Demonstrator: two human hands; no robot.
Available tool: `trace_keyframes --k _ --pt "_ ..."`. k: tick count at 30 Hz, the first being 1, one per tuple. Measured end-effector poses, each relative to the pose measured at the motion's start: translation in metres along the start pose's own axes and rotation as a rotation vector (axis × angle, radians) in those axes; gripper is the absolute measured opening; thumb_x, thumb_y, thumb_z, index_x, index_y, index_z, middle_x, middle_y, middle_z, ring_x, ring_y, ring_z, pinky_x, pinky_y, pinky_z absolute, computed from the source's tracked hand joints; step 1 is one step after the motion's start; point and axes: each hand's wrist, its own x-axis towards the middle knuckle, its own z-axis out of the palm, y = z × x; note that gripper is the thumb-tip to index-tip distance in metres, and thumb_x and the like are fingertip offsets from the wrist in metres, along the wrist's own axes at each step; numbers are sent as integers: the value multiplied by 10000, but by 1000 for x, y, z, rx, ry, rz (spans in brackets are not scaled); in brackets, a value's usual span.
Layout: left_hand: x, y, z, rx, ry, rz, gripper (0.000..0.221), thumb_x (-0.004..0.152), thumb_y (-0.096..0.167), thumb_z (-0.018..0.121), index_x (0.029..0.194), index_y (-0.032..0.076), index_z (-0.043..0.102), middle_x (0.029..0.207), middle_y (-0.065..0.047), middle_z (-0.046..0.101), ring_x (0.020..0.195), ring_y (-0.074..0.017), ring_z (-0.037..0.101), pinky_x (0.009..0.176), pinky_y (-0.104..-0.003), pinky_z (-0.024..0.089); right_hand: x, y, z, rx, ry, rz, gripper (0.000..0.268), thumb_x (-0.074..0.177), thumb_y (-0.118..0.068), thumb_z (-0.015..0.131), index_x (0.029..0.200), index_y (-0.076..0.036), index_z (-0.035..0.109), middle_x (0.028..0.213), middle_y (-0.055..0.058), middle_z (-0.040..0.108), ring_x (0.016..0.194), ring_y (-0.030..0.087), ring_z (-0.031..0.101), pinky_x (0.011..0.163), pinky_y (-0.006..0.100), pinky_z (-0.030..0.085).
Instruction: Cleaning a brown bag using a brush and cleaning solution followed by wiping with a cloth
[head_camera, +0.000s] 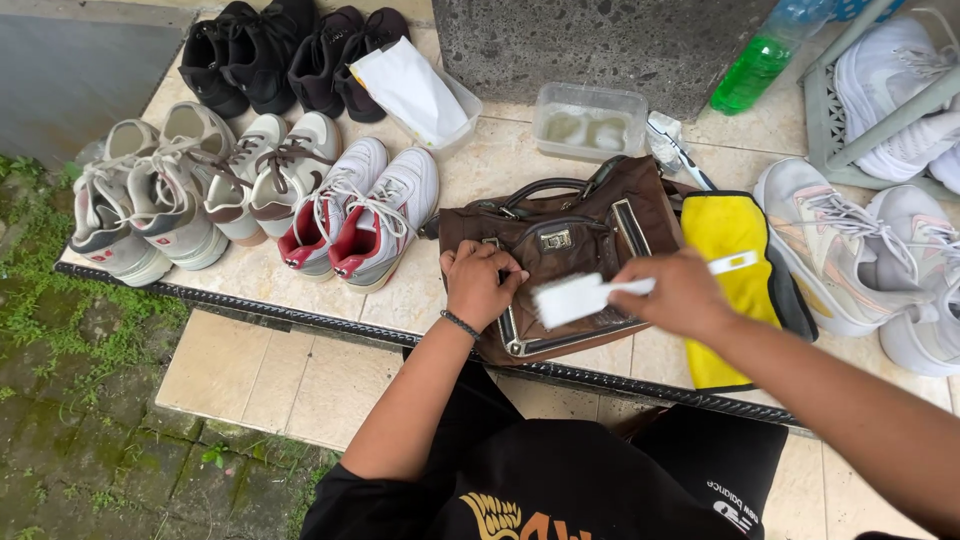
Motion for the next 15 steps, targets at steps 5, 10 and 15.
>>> trace_keyframes --k 5,10,15 --pt "-5 3 -2 30 15 28 87 809 309 778 793 241 726 857 15 649 1000 -236 555 920 -443 336 10 41 21 -205 -51 51 267 758 -547 734 972 -396 787 929 -27 817 950 333 736 942 411 554" --pt "-25 17 -11 140 81 15 188 832 373 778 863 231 659 860 23 594 1005 -231 532 932 -459 295 5 51 -9 -247 39 137 293 815 -559 683 1023 -379 782 959 -36 809 949 318 739 955 393 526" --pt "-58 29 9 287 -225 -45 309 788 496 770 817 193 720 910 -32 644 1015 -256 504 944 -491 277 -7 36 47 -63 9 -50 219 768 -491 749 924 -340 769 861 -75 802 860 233 753 902 344 500"
